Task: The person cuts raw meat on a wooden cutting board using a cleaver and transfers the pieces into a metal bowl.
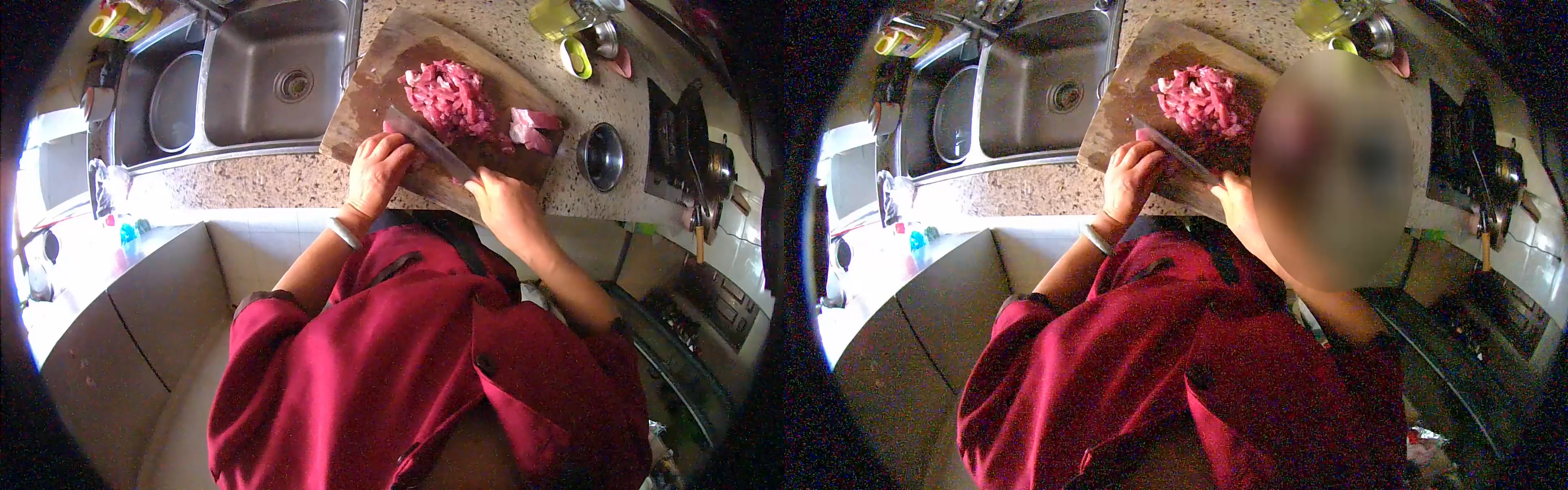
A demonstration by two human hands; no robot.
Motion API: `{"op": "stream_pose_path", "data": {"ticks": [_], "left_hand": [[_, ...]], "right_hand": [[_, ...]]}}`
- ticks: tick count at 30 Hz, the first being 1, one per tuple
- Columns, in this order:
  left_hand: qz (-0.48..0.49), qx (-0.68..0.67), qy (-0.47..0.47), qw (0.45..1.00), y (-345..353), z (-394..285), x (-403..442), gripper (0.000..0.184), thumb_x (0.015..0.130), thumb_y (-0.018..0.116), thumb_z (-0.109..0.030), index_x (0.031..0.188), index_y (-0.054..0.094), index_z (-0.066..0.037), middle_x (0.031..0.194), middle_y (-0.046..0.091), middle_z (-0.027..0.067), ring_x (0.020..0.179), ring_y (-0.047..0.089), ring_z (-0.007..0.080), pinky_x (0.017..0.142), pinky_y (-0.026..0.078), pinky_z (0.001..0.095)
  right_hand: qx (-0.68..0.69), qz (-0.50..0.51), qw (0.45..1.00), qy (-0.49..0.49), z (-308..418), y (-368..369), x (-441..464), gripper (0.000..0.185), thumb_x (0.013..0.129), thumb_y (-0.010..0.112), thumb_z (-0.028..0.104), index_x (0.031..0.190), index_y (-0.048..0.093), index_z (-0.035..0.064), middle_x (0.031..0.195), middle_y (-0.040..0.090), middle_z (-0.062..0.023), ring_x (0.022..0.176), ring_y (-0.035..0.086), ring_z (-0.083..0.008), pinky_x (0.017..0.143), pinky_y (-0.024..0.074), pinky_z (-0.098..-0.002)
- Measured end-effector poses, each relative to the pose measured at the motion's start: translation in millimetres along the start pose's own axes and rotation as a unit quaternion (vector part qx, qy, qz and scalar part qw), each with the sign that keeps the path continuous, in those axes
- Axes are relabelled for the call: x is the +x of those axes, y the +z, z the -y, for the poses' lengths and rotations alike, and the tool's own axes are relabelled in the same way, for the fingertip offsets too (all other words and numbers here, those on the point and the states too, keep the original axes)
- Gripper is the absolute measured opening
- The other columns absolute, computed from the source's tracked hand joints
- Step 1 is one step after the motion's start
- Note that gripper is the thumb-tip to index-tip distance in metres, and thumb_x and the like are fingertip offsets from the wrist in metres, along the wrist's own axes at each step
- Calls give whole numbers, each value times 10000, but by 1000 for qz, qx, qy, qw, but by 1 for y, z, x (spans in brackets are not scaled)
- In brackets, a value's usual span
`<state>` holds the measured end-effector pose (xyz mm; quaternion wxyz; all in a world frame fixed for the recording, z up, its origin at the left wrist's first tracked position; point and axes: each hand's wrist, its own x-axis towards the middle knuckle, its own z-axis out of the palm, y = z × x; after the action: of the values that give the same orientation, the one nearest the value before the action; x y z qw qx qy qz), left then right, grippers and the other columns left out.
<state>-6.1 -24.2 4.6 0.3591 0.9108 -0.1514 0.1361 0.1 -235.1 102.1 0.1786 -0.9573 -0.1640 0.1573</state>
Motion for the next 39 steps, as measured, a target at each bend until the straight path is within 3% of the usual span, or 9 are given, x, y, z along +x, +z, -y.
{"op": "stream_pose_path", "data": {"ticks": [6, 10, 14, 19, 26, 32, 39], "left_hand": [[6, 8, -7, 1000, 1, 1, 1, 168, 737, 573, -122, 904, 592, -119, 974, 553, 37, 965, 524, 249, 851, 427, 355], [-1, -15, -25, 1000, -2, -2, 2, 164, 733, 582, -127, 896, 596, -126, 962, 557, 31, 955, 528, 241, 849, 429, 351], [-2, -7, -19, 1000, 1, 1, 4, 160, 733, 583, -133, 891, 599, -123, 957, 561, 32, 949, 534, 236, 844, 433, 347], [11, -30, -8, 999, 5, 1, 5, 224, 720, 638, -94, 943, 611, -83, 975, 584, 63, 954, 541, 262, 835, 444, 348], [-11, -23, 5, 1000, 4, 0, 3, 199, 706, 634, -97, 904, 615, -115, 927, 567, 42, 919, 539, 243, 816, 447, 351], [-57, -33, -16, 998, 0, -4, 4, 212, 718, 611, -101, 929, 605, -125, 970, 549, 48, 964, 516, 266, 837, 437, 363], [0, -25, -14, 1000, 1, 1, 0, 186, 722, 602, -88, 906, 600, -116, 960, 561, 53, 958, 527, 265, 843, 444, 348]], "right_hand": [[41, -3, 998, -44, 6, 4, 21, 223, 865, 552, 217, 788, 553, 7, 681, 591, -215, 649, 592, -394, 563, 469, -446], [86, -11, 996, -21, -2, -8, -1, 209, 863, 552, 196, 787, 547, 1, 699, 591, -222, 659, 596, -390, 557, 466, -453], [38, 25, 999, -28, 18, 7, 37, 234, 875, 538, 214, 832, 560, -15, 756, 604, -232, 708, 603, -386, 597, 476, -447], [91, -50, 992, -75, 29, 26, 86, 253, 871, 524, 243, 755, 564, 22, 699, 599, -225, 669, 601, -390, 606, 472, -472], [110, -52, 993, -2, 10, 12, 57, 284, 878, 521, 258, 771, 582, 1, 678, 588, -241, 648, 591, -405, 593, 462, -474], [90, -10, 996, -22, 7, -11, 15, 246, 871, 545, 234, 787, 558, 3, 679, 579, -227, 651, 584, -391, 558, 445, -451], [63, 32, 997, -11, 9, -4, 25, 213, 861, 552, 200, 803, 564, -4, 725, 600, -214, 679, 598, -375, 581, 466, -439]]}}
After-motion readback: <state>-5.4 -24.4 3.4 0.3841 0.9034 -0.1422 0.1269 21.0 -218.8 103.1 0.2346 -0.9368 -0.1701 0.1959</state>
